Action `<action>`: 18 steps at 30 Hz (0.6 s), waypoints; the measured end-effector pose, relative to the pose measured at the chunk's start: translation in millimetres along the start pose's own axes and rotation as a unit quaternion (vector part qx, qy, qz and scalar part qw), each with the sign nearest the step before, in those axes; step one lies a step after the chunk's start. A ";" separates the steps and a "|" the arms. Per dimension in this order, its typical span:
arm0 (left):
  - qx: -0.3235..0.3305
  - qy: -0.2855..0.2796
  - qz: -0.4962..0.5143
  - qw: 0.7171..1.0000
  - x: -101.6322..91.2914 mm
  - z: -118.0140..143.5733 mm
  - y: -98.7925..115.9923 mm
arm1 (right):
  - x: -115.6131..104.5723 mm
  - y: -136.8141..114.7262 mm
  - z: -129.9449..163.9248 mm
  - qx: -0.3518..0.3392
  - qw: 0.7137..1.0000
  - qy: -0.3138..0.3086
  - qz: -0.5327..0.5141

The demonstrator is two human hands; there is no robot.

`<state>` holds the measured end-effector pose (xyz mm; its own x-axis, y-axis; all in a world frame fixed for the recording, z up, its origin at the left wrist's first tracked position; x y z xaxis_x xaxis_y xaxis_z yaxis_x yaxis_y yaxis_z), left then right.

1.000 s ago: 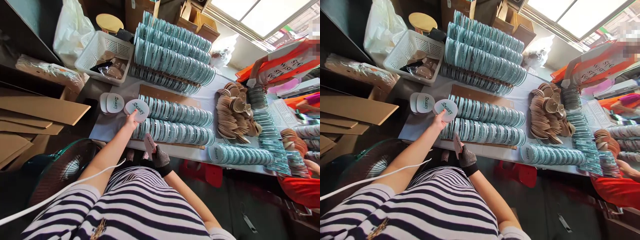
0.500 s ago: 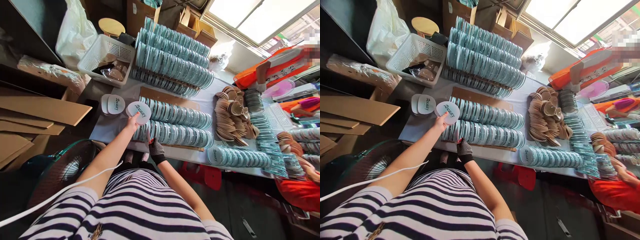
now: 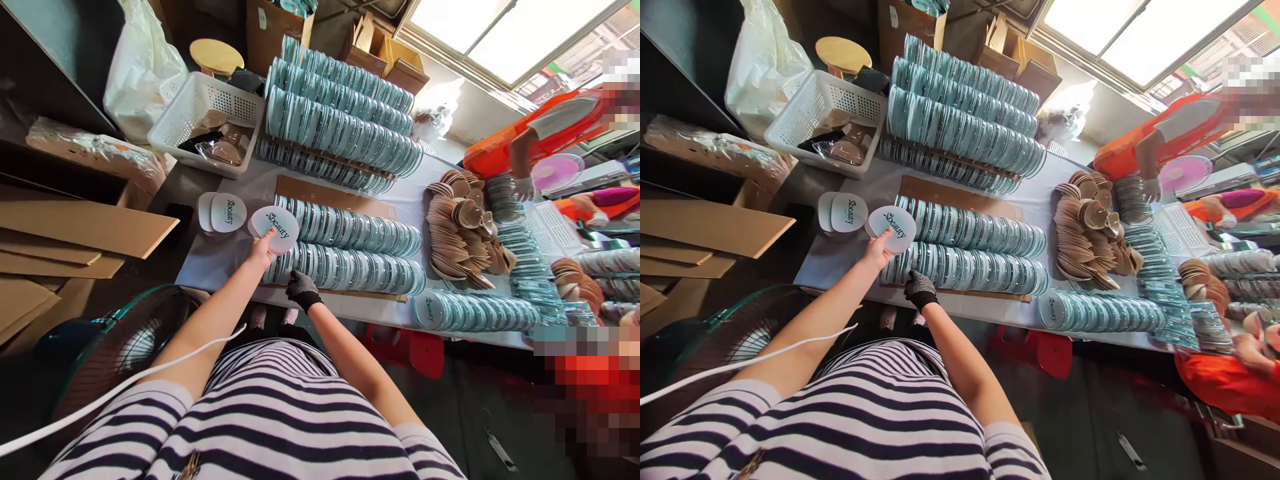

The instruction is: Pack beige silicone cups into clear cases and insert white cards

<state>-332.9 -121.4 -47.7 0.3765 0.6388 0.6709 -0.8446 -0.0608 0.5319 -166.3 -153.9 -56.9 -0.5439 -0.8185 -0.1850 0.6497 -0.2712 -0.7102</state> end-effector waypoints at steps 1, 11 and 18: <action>0.002 -0.001 0.001 1.000 0.3 0.3 -0.5 | -1.0 0.7 0.0 -0.004 1.000 -0.023 -0.018; 0.046 0.007 -0.039 0.998 9.4 8.5 -4.1 | -55.3 -56.5 3.0 -0.074 0.988 0.128 0.046; 0.061 0.049 -0.139 0.987 10.8 37.5 -6.5 | -30.5 -93.2 24.7 -0.215 0.912 0.231 0.260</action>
<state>-309.1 -142.9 -24.6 0.5432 0.7151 0.4401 -0.6601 0.0397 0.7501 -197.1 -116.1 31.8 -0.4522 -0.4512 -0.7694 0.6694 0.3984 -0.6270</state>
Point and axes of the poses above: each hand's wrist, its own z-axis away from the middle knuckle, its own x-axis out of the palm, y = z × x, the point moved 2 cm from there along -z, towards the middle knuckle, and after that the axes turned 13 degrees about -y, right-handed, at the moved point
